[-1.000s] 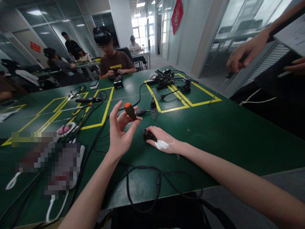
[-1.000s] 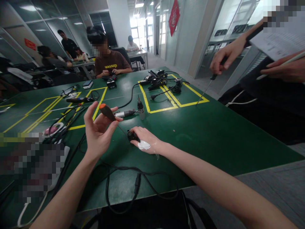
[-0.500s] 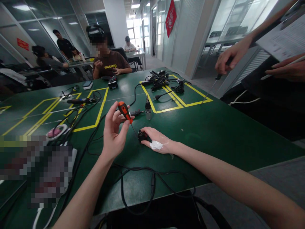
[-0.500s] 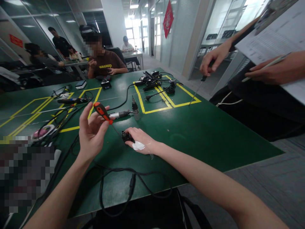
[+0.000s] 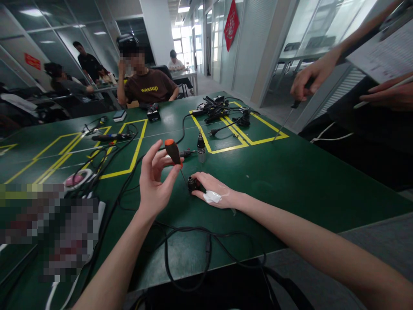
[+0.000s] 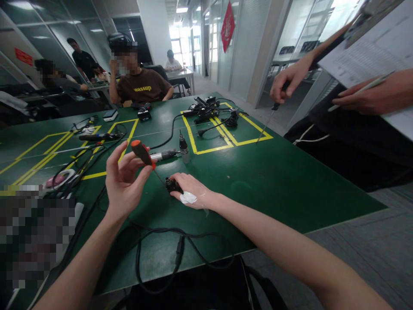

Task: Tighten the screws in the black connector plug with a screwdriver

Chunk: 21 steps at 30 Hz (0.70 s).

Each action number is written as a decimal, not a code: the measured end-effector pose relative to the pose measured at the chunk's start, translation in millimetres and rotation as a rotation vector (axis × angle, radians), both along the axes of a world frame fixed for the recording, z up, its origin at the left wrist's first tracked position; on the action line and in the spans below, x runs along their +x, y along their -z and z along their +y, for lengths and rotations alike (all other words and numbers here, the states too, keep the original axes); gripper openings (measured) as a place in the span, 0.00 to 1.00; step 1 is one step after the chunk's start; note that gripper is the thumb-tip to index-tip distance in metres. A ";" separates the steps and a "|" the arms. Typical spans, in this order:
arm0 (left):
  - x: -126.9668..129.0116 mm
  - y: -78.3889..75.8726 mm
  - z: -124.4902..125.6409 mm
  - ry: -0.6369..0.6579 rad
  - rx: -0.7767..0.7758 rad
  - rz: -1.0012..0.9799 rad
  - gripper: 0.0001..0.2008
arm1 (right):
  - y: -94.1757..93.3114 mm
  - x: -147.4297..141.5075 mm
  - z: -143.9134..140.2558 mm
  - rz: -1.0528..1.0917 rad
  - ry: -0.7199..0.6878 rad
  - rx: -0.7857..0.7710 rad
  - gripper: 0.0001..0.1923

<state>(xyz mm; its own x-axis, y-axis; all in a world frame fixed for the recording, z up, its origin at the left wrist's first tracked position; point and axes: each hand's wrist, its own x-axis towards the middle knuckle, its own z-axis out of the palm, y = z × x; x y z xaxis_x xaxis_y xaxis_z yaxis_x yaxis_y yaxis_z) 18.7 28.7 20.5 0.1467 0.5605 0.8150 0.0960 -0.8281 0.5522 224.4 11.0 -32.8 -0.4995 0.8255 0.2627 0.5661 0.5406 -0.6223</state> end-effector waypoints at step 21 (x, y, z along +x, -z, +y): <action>-2.2 3.6 -0.1 0.081 -0.046 0.015 0.22 | 0.1 -0.8 0.8 -0.012 -0.003 -0.014 0.17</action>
